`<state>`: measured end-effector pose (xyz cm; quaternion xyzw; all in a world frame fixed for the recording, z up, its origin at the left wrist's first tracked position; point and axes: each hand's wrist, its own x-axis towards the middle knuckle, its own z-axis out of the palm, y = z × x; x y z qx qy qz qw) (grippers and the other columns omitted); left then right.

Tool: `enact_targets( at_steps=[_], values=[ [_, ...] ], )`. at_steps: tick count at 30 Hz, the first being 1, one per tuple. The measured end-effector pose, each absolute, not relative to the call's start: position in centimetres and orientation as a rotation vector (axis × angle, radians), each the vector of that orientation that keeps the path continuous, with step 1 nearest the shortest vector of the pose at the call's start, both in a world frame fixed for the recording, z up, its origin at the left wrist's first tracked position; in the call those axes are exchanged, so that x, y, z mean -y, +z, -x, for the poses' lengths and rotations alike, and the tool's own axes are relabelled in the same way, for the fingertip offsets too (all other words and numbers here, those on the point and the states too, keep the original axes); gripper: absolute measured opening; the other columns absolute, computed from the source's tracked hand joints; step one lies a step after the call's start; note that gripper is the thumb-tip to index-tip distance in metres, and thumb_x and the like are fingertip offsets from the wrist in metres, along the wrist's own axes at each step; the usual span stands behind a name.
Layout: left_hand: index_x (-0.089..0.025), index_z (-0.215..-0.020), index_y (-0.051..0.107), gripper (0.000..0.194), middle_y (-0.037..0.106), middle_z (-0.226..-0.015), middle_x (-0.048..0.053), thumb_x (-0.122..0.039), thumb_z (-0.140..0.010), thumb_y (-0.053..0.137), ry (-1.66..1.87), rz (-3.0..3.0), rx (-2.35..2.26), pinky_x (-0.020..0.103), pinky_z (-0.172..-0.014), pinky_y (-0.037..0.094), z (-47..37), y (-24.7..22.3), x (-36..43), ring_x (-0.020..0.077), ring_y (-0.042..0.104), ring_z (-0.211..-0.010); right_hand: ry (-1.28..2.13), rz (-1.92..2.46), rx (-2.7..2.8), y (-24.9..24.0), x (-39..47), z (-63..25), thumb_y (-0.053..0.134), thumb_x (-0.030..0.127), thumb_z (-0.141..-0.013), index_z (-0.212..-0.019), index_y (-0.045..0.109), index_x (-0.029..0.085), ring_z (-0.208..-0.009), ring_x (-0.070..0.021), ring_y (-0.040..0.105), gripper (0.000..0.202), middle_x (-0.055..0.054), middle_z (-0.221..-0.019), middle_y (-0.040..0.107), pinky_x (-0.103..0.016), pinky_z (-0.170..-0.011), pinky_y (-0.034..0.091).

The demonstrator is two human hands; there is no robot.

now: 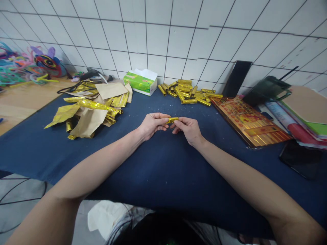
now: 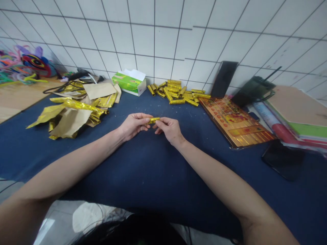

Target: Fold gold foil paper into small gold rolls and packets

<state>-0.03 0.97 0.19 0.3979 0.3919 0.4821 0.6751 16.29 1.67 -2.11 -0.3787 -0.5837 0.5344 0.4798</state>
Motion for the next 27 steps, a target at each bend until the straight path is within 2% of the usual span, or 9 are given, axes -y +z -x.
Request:
enact_targets(
  at_steps=[7,11,19,27],
  values=[
    [-0.006,-0.079,0.062,0.006,0.064,-0.063,0.005,-0.01,-0.076,0.058,1.09,-0.842,-0.907,0.017,-0.048,0.049,-0.1,0.5,-0.8,0.0079,0.059,-0.048,1.281,0.942,1.422,-2.0,-1.5,-16.2,0.064,0.037,-0.069,-0.069,0.064,0.016,-0.044,-0.0086,0.056,0.021,0.0,-0.063,0.066,-0.023,-0.046,0.047],
    [-0.006,-0.081,0.061,0.023,0.065,-0.065,0.008,-0.018,-0.086,0.043,1.103,-0.767,-0.859,0.02,-0.049,0.05,0.1,0.5,-1.0,0.0107,0.061,-0.053,1.269,0.937,1.338,-1.8,-1.5,-16.1,0.063,0.038,-0.07,-0.073,0.063,0.016,-0.042,-0.0085,0.056,0.022,0.0,-0.064,0.065,-0.023,-0.045,0.046],
    [-0.002,-0.086,0.061,0.025,0.068,-0.074,0.014,-0.004,-0.077,0.038,1.071,-0.679,-0.806,0.023,-0.063,0.054,1.2,0.4,-1.8,0.0171,0.067,-0.067,1.275,0.959,1.209,-1.7,-1.7,-16.1,0.06,0.043,-0.072,-0.075,0.061,0.016,-0.043,-0.0079,0.056,0.027,-0.001,-0.069,0.065,-0.022,-0.042,0.044],
    [-0.004,-0.083,0.064,0.018,0.069,-0.079,0.014,0.004,-0.071,0.054,1.044,-0.756,-0.879,0.02,-0.061,0.055,1.1,0.4,-1.6,0.0185,0.068,-0.069,1.272,0.953,1.185,-1.9,-1.9,-16.1,0.064,0.041,-0.068,-0.071,0.063,0.017,-0.041,-0.008,0.055,0.025,0.001,-0.062,0.064,-0.022,-0.041,0.044]
  ],
)
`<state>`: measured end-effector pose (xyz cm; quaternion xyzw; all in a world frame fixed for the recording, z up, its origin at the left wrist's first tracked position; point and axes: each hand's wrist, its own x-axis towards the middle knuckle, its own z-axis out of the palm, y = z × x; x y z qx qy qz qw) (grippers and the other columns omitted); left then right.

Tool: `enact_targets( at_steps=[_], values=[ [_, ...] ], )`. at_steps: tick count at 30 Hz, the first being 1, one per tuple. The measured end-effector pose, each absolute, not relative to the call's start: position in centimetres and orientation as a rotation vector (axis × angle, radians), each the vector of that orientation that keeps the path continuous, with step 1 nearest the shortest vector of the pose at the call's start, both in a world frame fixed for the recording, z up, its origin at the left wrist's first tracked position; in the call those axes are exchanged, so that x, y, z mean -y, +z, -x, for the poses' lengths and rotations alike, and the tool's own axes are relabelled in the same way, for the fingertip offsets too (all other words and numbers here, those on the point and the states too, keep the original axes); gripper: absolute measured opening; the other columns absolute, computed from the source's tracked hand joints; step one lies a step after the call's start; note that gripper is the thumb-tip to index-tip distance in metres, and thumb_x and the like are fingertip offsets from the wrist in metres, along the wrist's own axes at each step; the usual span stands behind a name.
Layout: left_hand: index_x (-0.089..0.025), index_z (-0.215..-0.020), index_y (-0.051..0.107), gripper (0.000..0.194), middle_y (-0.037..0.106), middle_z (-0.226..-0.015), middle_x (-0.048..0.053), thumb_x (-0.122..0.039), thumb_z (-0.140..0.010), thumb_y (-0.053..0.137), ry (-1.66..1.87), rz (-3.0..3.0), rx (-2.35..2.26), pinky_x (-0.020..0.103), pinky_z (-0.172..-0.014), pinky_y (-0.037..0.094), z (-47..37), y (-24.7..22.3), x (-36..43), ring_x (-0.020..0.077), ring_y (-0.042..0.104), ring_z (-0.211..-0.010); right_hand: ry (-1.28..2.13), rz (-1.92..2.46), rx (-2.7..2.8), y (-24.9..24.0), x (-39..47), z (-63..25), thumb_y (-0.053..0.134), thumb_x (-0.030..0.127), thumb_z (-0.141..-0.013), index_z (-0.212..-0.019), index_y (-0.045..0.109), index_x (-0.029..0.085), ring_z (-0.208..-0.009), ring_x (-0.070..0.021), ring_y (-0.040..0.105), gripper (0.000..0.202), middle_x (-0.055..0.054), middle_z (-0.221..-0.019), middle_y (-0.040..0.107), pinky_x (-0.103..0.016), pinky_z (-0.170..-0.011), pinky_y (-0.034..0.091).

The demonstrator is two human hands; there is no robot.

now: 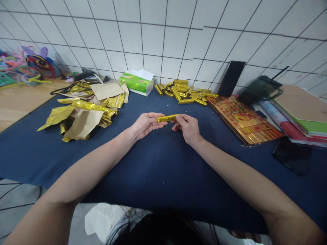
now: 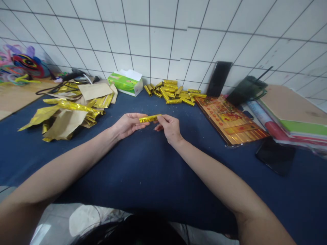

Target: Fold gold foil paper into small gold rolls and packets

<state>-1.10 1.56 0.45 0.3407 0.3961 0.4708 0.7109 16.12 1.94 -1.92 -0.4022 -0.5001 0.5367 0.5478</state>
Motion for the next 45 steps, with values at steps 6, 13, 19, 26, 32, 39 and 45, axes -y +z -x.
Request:
enact_targets(
  at_steps=[6,13,19,26,32,39,45],
  values=[
    [-0.004,-0.082,0.064,0.019,0.069,-0.077,0.014,0.006,-0.071,0.052,1.066,-0.765,-0.91,0.023,-0.06,0.055,1.1,0.4,-1.7,0.019,0.068,-0.067,1.266,0.978,1.205,-1.9,-1.9,-16.2,0.064,0.04,-0.068,-0.07,0.064,0.016,-0.042,-0.0078,0.054,0.024,0.0,-0.063,0.065,-0.022,-0.042,0.044],
    [-0.006,-0.096,0.062,0.022,0.069,-0.081,0.013,-0.005,-0.075,0.056,1.12,-0.863,-0.795,0.027,-0.068,0.055,1.1,0.4,-1.6,0.0195,0.068,-0.075,1.251,0.98,1.148,-1.9,-2.1,-16.2,0.064,0.038,-0.068,-0.073,0.062,0.016,-0.04,-0.0075,0.054,0.022,0.0,-0.066,0.065,-0.022,-0.041,0.043],
    [-0.007,-0.087,0.061,0.02,0.068,-0.075,0.009,0.0,-0.068,0.062,1.175,-0.895,-0.909,0.023,-0.063,0.053,0.3,0.5,-1.1,0.0153,0.067,-0.067,1.258,0.992,1.156,-1.9,-2.1,-16.2,0.065,0.039,-0.067,-0.073,0.061,0.016,-0.041,-0.0073,0.054,0.024,0.0,-0.066,0.065,-0.022,-0.042,0.044],
    [-0.013,-0.088,0.051,0.017,0.066,-0.069,0.004,-0.01,-0.074,0.06,1.265,-0.883,-0.899,0.027,-0.06,0.053,0.3,0.2,-1.2,0.0176,0.067,-0.065,1.27,0.957,1.121,-1.9,-2.1,-16.3,0.064,0.036,-0.068,-0.076,0.061,0.018,-0.041,-0.0076,0.055,0.02,0.001,-0.067,0.065,-0.022,-0.041,0.043],
    [-0.011,-0.073,0.052,0.01,0.065,-0.064,0.003,-0.01,-0.072,0.062,1.296,-0.853,-0.927,0.023,-0.061,0.052,0.0,-0.1,-1.1,0.0156,0.067,-0.064,1.263,0.956,1.117,-1.7,-2.0,-16.2,0.065,0.033,-0.066,-0.074,0.062,0.018,-0.043,-0.0072,0.055,0.018,0.001,-0.069,0.064,-0.021,-0.042,0.043],
    [-0.01,-0.065,0.055,0.011,0.063,-0.059,0.002,-0.012,-0.072,0.063,1.308,-0.808,-0.942,0.022,-0.062,0.052,-0.1,-0.3,-1.3,0.0139,0.066,-0.064,1.293,0.942,1.104,-1.7,-2.1,-16.3,0.067,0.037,-0.065,-0.07,0.063,0.018,-0.044,-0.0088,0.056,0.02,0.002,-0.06,0.063,-0.021,-0.042,0.042],
    [-0.011,-0.065,0.055,0.012,0.063,-0.057,0.002,-0.013,-0.069,0.066,1.312,-0.825,-0.944,0.021,-0.061,0.052,0.0,-0.3,-1.3,0.0142,0.066,-0.063,1.302,0.935,1.064,-1.7,-2.2,-16.3,0.069,0.035,-0.063,-0.067,0.062,0.019,-0.043,-0.0103,0.056,0.018,0.004,-0.045,0.057,-0.021,-0.041,0.042]
  ],
)
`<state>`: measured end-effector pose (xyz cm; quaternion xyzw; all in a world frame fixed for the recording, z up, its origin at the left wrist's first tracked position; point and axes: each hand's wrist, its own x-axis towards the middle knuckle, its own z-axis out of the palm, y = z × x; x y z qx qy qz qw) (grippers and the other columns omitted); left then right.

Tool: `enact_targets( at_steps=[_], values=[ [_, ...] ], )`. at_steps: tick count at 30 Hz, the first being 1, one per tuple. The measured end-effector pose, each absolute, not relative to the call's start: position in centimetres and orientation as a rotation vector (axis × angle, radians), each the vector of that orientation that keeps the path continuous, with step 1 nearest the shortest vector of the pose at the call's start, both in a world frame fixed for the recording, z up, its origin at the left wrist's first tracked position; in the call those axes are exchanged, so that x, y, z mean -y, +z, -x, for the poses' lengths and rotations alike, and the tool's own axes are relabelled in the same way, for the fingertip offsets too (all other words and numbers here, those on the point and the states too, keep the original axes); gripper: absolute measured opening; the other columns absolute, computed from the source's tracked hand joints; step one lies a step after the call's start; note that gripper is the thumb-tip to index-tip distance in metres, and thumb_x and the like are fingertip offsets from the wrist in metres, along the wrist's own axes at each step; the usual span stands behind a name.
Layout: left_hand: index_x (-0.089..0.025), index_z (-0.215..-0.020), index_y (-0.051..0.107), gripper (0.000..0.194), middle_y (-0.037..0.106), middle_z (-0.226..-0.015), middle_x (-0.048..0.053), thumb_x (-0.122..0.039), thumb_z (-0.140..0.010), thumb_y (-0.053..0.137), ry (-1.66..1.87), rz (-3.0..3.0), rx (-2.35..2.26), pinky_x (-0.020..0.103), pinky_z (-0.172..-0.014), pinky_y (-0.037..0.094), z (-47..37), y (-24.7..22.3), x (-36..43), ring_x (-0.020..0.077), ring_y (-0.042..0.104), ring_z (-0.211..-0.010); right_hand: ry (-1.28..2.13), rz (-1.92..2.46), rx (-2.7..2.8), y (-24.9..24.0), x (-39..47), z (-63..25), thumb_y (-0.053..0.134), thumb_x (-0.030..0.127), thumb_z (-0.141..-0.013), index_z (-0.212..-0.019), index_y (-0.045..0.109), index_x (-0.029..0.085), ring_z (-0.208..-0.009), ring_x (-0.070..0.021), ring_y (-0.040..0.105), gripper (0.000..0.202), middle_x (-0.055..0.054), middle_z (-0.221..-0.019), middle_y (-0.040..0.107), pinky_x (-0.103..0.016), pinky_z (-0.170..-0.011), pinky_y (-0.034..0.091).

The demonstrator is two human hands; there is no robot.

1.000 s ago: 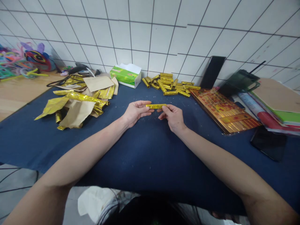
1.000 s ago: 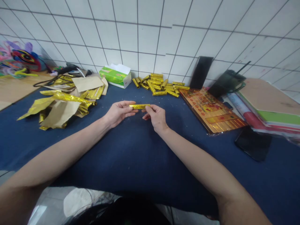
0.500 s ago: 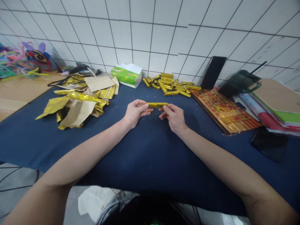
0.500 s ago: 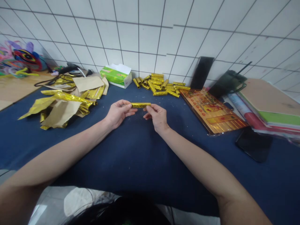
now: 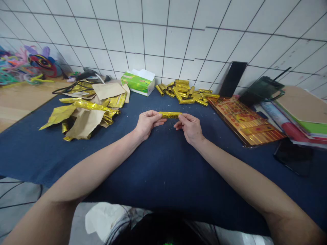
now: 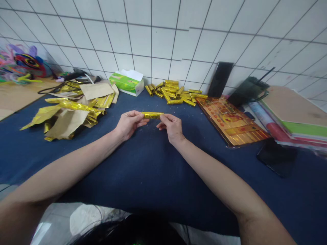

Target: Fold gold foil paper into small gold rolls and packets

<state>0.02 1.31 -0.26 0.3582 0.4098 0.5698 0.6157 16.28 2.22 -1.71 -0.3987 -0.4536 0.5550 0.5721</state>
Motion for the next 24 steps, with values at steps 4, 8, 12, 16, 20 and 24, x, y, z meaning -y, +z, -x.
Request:
enact_targets(
  at_steps=[4,8,12,16,20,24],
  values=[
    [-0.012,-0.067,0.053,0.017,0.066,-0.065,0.005,-0.023,-0.073,0.064,1.256,-0.812,-0.944,0.022,-0.054,0.051,0.14,-0.09,-1.29,0.0157,0.066,-0.06,1.247,0.931,1.091,-1.78,-2.15,-16.24,0.068,0.033,-0.064,-0.065,0.062,0.018,-0.043,-0.0094,0.055,0.016,0.004,-0.046,0.057,-0.02,-0.042,0.041],
    [-0.012,-0.066,0.052,0.015,0.064,-0.061,0.003,-0.019,-0.073,0.063,1.259,-0.793,-0.961,0.02,-0.053,0.05,0.17,-0.22,-1.34,0.014,0.066,-0.058,1.183,0.945,1.175,-2.03,-2.2,-16.25,0.067,0.033,-0.066,-0.068,0.064,0.018,-0.047,-0.0091,0.055,0.016,0.003,-0.051,0.059,-0.02,-0.044,0.041],
    [-0.011,-0.067,0.054,0.012,0.062,-0.058,0.001,-0.015,-0.071,0.064,1.282,-0.846,-0.968,0.019,-0.053,0.049,0.1,-0.5,-1.42,0.0131,0.065,-0.057,1.214,0.964,1.107,-2.04,-2.31,-16.3,0.067,0.034,-0.066,-0.068,0.064,0.018,-0.048,-0.0101,0.057,0.017,0.003,-0.051,0.058,-0.021,-0.043,0.041],
    [-0.01,-0.068,0.056,0.01,0.064,-0.063,0.003,-0.016,-0.071,0.064,1.27,-0.858,-0.973,0.019,-0.05,0.048,0.05,-0.64,-1.45,0.0122,0.064,-0.056,1.224,0.976,1.096,-1.85,-2.24,-16.28,0.067,0.032,-0.064,-0.068,0.063,0.018,-0.05,-0.0098,0.057,0.015,0.003,-0.053,0.059,-0.02,-0.044,0.042],
    [-0.011,-0.065,0.055,0.009,0.06,-0.055,0.0,-0.012,-0.071,0.062,1.31,-0.83,-0.993,0.018,-0.051,0.047,-0.04,-0.57,-1.41,0.0119,0.064,-0.055,1.221,0.968,1.095,-1.85,-2.18,-16.27,0.067,0.03,-0.064,-0.071,0.064,0.018,-0.051,-0.0097,0.057,0.015,0.003,-0.055,0.06,-0.02,-0.045,0.042],
    [-0.011,-0.065,0.055,0.009,0.06,-0.055,0.0,-0.011,-0.071,0.062,1.321,-0.83,-0.978,0.019,-0.053,0.048,0.0,-0.45,-1.43,0.0127,0.064,-0.057,1.216,0.972,1.078,-1.87,-2.27,-16.26,0.066,0.029,-0.064,-0.069,0.063,0.018,-0.05,-0.0097,0.057,0.012,0.004,-0.052,0.059,-0.021,-0.044,0.042]
  ],
)
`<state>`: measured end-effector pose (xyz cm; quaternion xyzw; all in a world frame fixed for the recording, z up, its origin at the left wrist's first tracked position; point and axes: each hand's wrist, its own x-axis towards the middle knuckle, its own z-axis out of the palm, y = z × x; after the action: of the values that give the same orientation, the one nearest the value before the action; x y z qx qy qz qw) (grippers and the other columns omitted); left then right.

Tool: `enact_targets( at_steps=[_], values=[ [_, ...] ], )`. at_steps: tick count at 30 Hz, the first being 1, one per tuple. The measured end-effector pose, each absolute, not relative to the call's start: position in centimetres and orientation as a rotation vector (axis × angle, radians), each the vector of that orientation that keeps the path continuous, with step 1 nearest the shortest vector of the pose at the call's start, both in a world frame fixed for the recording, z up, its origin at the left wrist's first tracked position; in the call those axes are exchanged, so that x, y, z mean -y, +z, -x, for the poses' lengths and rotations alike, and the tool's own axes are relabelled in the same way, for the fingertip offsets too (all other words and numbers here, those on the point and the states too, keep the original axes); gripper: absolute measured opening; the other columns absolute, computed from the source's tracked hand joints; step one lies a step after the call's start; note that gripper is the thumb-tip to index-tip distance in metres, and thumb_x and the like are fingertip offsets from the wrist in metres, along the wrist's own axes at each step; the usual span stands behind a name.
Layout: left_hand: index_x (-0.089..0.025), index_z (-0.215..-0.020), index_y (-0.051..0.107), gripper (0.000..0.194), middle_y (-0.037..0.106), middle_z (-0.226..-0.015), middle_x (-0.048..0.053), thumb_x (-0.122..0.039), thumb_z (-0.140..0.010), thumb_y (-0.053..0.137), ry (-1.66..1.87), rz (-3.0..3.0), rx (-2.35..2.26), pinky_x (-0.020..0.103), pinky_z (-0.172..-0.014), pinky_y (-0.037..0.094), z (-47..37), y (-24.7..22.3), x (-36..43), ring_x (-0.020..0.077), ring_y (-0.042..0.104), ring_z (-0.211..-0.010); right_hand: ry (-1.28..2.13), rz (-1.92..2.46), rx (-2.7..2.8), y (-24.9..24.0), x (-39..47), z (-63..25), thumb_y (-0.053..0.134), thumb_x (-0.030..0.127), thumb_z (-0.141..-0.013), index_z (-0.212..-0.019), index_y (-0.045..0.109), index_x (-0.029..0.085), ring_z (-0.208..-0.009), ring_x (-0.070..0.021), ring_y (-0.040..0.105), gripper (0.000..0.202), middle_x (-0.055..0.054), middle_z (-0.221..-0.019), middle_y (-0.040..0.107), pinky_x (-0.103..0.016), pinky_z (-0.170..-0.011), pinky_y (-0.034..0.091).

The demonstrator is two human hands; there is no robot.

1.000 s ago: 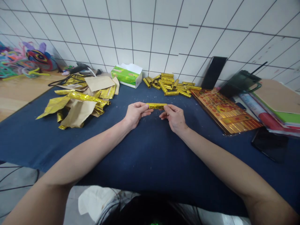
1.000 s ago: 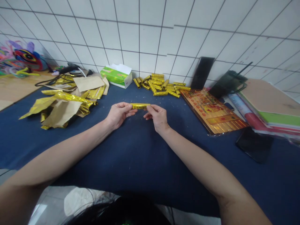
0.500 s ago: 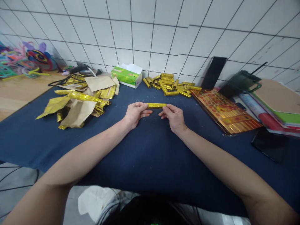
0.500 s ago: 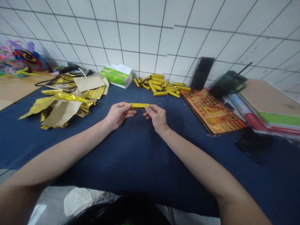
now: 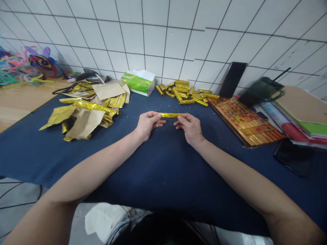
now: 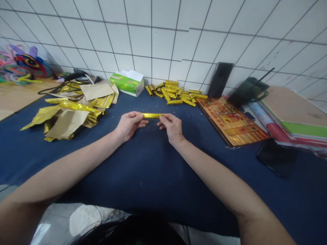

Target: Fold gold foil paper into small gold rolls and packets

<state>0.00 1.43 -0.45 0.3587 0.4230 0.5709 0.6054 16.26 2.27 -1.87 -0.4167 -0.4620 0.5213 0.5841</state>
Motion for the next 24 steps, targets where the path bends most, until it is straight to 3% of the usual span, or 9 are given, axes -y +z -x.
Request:
enact_targets(
  at_steps=[24],
  values=[
    [-0.012,-0.064,0.051,0.014,0.06,-0.054,0.001,-0.016,-0.074,0.061,1.298,-0.787,-0.963,0.02,-0.051,0.048,0.12,-0.38,-1.42,0.0124,0.063,-0.054,1.206,0.997,1.122,-1.98,-2.34,-16.24,0.067,0.03,-0.064,-0.069,0.063,0.017,-0.049,-0.0092,0.056,0.014,0.003,-0.052,0.06,-0.02,-0.044,0.041]
  ],
)
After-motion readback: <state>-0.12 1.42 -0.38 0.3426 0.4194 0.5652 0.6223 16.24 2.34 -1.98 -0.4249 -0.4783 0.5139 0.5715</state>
